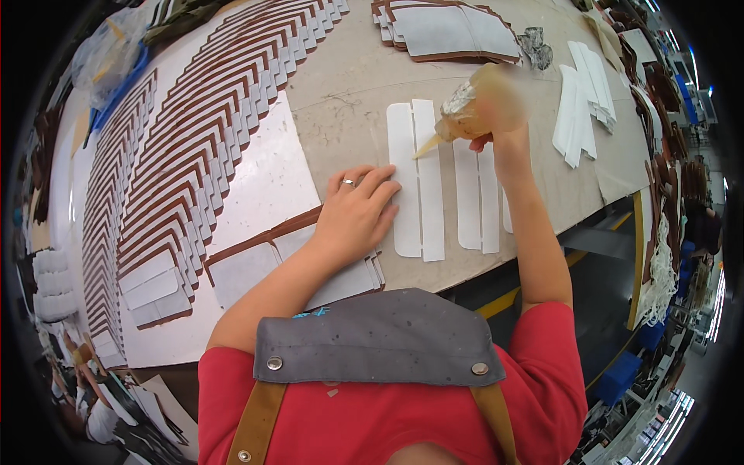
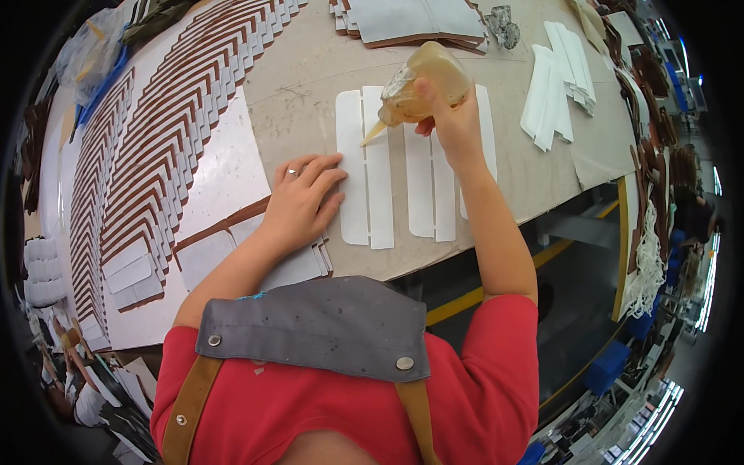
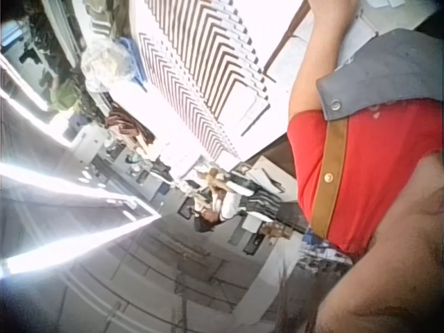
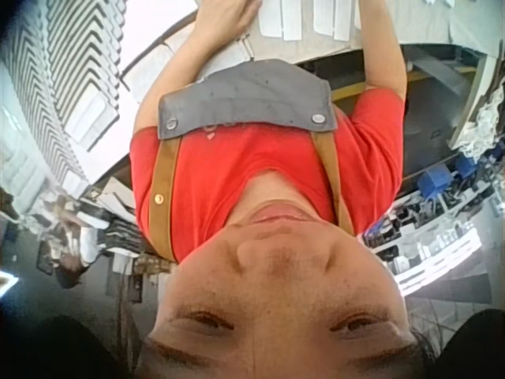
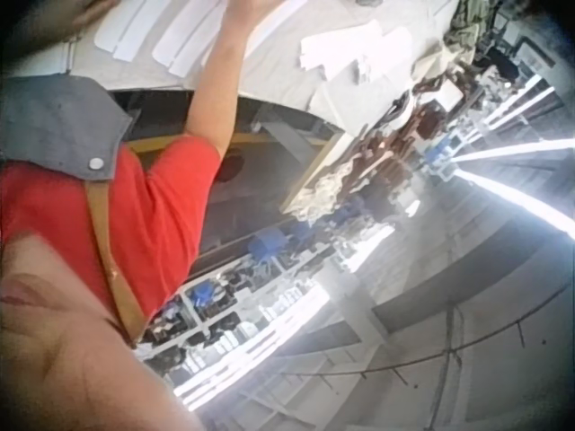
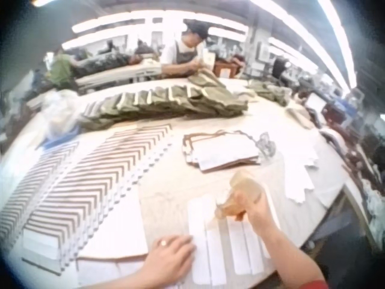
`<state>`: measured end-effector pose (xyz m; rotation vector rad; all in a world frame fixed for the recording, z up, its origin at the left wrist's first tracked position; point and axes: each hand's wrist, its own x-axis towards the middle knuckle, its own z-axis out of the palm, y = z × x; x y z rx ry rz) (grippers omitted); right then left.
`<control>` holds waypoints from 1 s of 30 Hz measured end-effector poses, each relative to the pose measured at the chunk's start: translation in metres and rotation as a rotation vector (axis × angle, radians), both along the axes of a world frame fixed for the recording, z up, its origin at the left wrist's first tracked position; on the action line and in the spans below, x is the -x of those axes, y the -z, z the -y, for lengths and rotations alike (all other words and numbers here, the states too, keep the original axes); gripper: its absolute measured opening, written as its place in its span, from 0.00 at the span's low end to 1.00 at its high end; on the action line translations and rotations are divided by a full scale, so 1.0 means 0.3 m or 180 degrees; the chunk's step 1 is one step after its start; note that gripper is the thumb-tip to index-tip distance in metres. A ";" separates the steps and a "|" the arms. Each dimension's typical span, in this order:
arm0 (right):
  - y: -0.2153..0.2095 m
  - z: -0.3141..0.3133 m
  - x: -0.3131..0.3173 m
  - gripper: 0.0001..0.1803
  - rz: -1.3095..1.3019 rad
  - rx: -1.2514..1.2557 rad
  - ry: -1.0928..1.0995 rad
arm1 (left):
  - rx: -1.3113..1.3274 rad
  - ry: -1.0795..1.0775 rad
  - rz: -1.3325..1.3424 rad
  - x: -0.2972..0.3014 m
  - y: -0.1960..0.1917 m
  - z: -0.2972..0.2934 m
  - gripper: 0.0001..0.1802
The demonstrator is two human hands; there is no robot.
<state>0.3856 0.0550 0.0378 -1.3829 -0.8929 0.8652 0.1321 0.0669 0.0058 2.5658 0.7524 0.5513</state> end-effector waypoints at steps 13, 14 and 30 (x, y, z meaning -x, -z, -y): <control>0.015 0.263 0.095 0.31 -0.0209 0.0343 -0.0148 | -0.0001 0.0012 -0.0064 -0.002 -0.003 0.001 0.14; 0.022 0.283 0.106 0.31 -0.0260 0.0342 -0.0159 | -0.0004 0.0009 -0.0064 0.000 -0.002 0.001 0.14; -0.029 -0.052 -0.047 0.25 0.0281 -0.0732 0.0133 | 0.0007 0.0022 0.0010 -0.002 0.005 -0.003 0.13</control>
